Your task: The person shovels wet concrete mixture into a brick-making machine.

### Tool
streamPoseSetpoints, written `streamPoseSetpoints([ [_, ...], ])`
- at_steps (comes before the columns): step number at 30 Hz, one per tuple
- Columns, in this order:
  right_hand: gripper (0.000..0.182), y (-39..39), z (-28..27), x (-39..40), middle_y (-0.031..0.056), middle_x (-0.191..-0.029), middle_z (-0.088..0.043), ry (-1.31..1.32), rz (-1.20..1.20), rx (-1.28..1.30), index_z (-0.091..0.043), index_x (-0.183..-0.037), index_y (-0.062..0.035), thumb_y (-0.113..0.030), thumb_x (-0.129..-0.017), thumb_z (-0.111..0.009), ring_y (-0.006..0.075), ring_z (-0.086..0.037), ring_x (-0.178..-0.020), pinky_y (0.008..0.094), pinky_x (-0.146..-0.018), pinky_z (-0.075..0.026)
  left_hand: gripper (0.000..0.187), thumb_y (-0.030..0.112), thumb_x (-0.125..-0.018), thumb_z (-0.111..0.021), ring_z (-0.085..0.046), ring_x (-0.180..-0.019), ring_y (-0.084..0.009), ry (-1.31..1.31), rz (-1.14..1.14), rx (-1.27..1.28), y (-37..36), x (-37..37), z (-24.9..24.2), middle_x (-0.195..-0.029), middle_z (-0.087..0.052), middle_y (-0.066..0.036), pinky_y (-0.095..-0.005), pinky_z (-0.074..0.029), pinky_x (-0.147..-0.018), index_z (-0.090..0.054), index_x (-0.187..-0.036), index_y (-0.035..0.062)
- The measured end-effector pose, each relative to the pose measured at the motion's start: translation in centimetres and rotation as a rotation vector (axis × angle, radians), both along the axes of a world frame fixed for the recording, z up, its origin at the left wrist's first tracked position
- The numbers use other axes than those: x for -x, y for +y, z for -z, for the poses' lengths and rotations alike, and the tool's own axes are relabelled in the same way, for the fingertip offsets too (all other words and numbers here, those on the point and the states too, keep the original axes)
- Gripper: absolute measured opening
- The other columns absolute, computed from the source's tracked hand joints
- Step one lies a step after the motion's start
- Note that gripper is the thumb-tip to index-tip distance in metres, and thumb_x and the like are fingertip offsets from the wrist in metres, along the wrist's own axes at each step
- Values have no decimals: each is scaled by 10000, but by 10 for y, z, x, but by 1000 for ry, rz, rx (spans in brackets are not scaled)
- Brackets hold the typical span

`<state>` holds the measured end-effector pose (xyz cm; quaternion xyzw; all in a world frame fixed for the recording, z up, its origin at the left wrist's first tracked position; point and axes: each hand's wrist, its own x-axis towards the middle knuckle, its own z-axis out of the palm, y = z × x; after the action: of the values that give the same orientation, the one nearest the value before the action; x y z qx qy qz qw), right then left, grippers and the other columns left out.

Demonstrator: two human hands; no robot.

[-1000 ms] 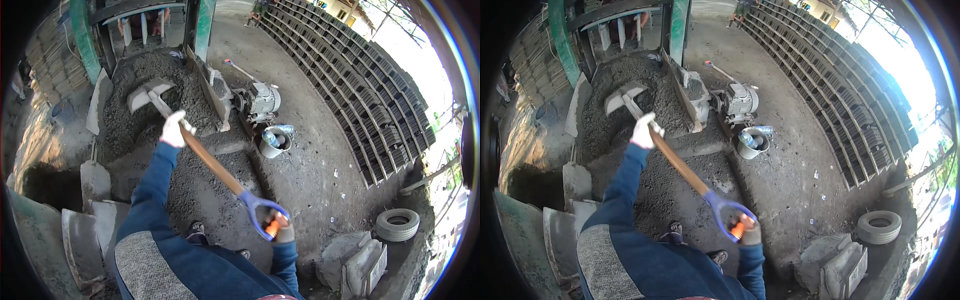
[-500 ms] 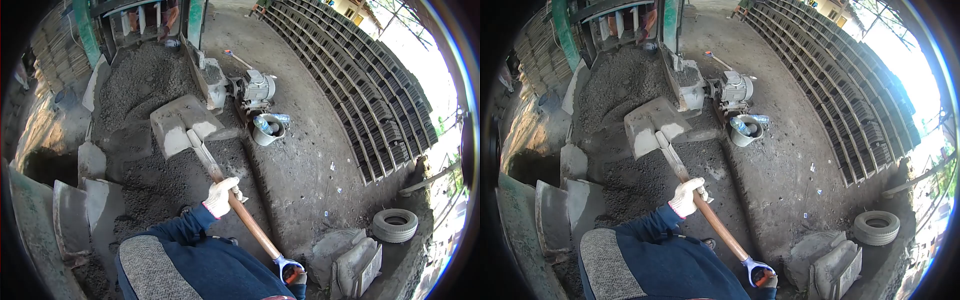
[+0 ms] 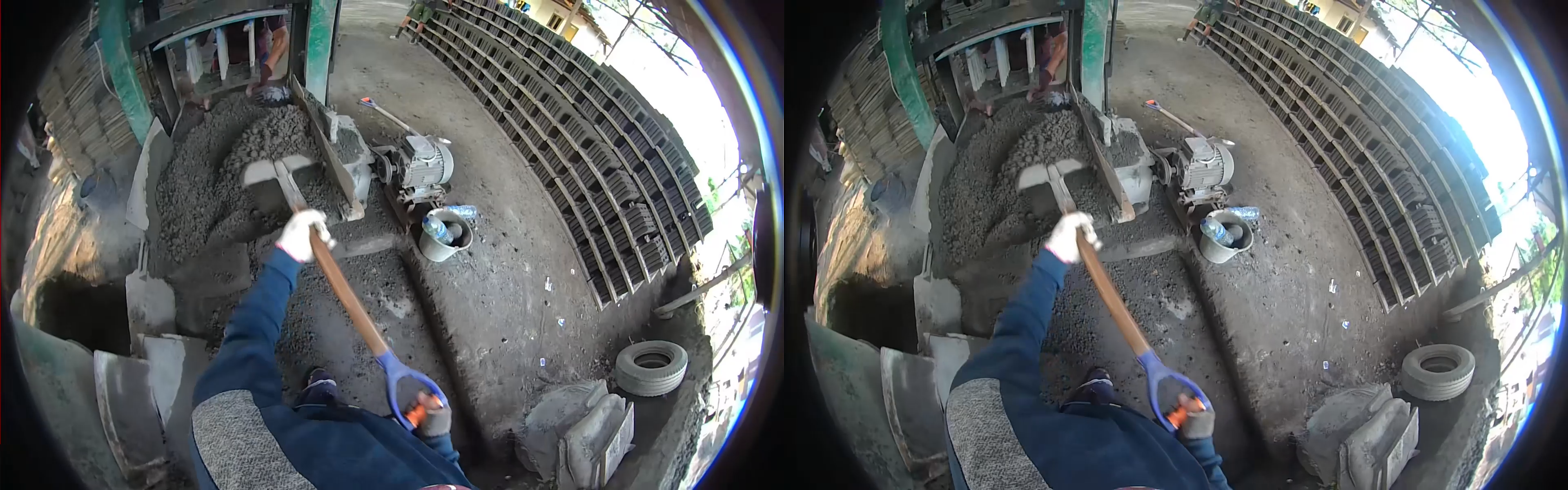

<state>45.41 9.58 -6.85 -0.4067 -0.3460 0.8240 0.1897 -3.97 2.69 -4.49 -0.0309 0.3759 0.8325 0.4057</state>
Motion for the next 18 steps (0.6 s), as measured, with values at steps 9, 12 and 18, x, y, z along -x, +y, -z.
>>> streamPoseSetpoints([
  [9, 309, 65, -148, 24, 79, -790, -591, 347, -2, -384, -538, -1028, -80, -266, -848, -706, 223, -600, -666, 396, -571, -530, 393, 469, -907, -670, -584, -626, -296, -14, -83, -261, 5, 20, -120, -579, -522, -67, -517, -518, -734, -562, -730, 134],
  [12, 350, 115, -238, -45, 74, -871, -637, 30, 164, -995, -611, -1005, -18, -264, -798, -749, 187, -630, -704, 324, -611, -522, 468, 570, -882, -668, -621, -749, -276, -119, 87, -493, 13, -66, -152, -709, -621, -67, -515, -471, -883, -594, -771, 122],
  [18, 210, 215, -359, -87, 87, -895, -644, -12, 511, -2176, -644, -998, -2, -179, -902, -702, 195, -638, -716, 327, -664, -537, 700, 664, -926, -513, -655, -1039, -345, 191, 233, -688, 61, -174, -116, -1078, -682, -193, -524, -495, -945, -646, -1053, -11],
])
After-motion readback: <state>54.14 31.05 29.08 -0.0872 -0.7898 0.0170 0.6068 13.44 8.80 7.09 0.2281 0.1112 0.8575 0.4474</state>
